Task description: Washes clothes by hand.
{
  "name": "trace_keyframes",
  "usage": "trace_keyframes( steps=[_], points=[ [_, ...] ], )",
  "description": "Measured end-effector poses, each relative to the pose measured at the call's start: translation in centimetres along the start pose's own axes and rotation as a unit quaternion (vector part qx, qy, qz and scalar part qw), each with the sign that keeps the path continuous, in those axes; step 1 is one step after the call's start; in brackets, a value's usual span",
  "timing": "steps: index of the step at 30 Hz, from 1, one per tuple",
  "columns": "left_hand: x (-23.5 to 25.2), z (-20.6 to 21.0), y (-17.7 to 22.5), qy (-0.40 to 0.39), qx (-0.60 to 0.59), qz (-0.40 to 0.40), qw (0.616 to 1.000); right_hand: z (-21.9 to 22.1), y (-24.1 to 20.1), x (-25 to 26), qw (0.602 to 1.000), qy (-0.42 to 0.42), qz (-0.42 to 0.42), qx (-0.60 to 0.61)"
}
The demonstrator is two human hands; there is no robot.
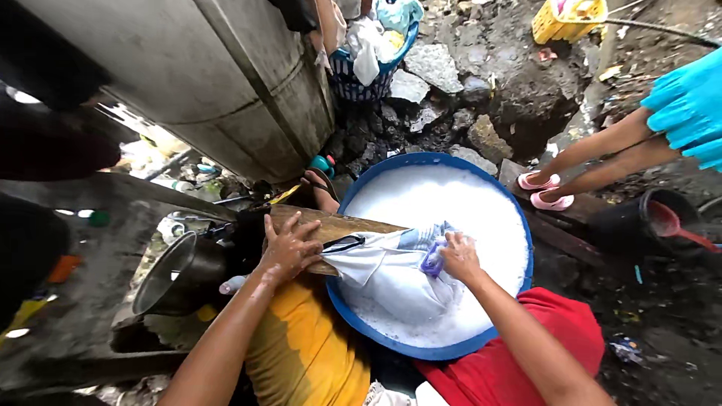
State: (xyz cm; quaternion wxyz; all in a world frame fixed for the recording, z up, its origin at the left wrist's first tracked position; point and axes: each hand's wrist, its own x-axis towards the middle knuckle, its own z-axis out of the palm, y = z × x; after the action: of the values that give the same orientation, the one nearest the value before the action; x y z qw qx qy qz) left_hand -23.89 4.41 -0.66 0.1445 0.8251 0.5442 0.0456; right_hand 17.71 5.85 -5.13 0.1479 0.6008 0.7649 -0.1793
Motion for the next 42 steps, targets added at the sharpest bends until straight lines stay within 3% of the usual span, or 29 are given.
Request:
trace_keyframes(
  steps=[3, 6, 8, 10, 12, 15, 16, 18, 21, 23, 25, 28, 30, 33, 35, 36, 38, 40, 42],
  points=[
    [-0.1, 0.0, -0.5, 0.013, 0.001, 0.033, 0.999, -1.7, -0.8, -0.1, 0.998, 0.007, -0.068, -0.013],
    [-0.3, 1.0, -1.2, 0.071, -0.003, 0.063, 0.995, -3.9, -1.6, 0.3, 0.989, -0.024, 0.019, 0.146],
    [-0.2, 1.1, -1.2, 0.081, -0.005, 0.061, 0.995, -5.2, -3.8, 0.6, 0.950, 0.018, 0.091, 0.299],
    [0.0, 1.3, -1.2, 0.091, 0.001, 0.056, 0.994, -5.5, -8.9, 1.0, 0.891, 0.110, 0.111, 0.427],
    [0.1, 1.3, -1.1, 0.093, 0.000, 0.046, 0.995, -4.8, -16.1, 1.5, 0.858, 0.171, 0.062, 0.481],
    [-0.2, 0.7, -1.2, 0.093, -0.027, 0.035, 0.995, -2.8, -24.7, 1.5, 0.883, 0.198, -0.050, 0.423],
    [-0.3, 0.6, -1.4, 0.088, -0.026, 0.039, 0.995, -1.8, -24.9, 1.9, 0.904, 0.187, -0.058, 0.380],
    [-0.3, 0.8, -1.8, 0.082, -0.016, 0.061, 0.995, 0.5, -20.4, 3.6, 0.928, 0.160, 0.023, 0.336],
    [-0.4, 1.7, -1.6, 0.090, -0.006, 0.066, 0.994, 3.1, -10.2, 5.9, 0.899, 0.152, 0.217, 0.349],
    [0.1, 1.6, -1.6, 0.104, 0.006, 0.065, 0.992, 2.3, -7.6, 7.6, 0.863, 0.162, 0.284, 0.385],
    [-0.2, 1.6, -1.2, 0.100, 0.010, 0.054, 0.993, 1.0, -11.2, 7.3, 0.859, 0.178, 0.246, 0.411],
    [0.0, 1.8, -1.3, 0.109, 0.008, 0.053, 0.993, -1.0, -22.1, 4.5, 0.898, 0.170, 0.057, 0.401],
    [-0.2, 2.0, -1.4, 0.120, 0.001, 0.058, 0.991, -0.7, -23.1, 3.7, 0.920, 0.150, 0.002, 0.363],
    [-0.1, 2.0, -1.5, 0.114, 0.018, 0.056, 0.992, 2.5, -12.6, 5.5, 0.909, 0.168, 0.149, 0.351],
    [0.2, 2.1, -1.3, 0.114, 0.019, 0.051, 0.992, 3.6, -6.7, 6.8, 0.858, 0.186, 0.263, 0.400],
    [0.3, 2.1, -1.2, 0.115, 0.020, 0.048, 0.992, 3.3, -6.5, 7.2, 0.839, 0.199, 0.281, 0.421],
    [0.6, 2.2, -1.3, 0.121, 0.025, 0.048, 0.991, 1.8, -11.2, 6.8, 0.839, 0.206, 0.243, 0.442],
    [0.7, 2.2, -1.5, 0.115, 0.024, 0.045, 0.992, 0.1, -19.3, 4.9, 0.871, 0.190, 0.120, 0.436],
    [0.5, 2.3, -1.2, 0.117, 0.010, 0.048, 0.992, 0.1, -23.2, 3.1, 0.906, 0.157, 0.014, 0.393]
  ],
)
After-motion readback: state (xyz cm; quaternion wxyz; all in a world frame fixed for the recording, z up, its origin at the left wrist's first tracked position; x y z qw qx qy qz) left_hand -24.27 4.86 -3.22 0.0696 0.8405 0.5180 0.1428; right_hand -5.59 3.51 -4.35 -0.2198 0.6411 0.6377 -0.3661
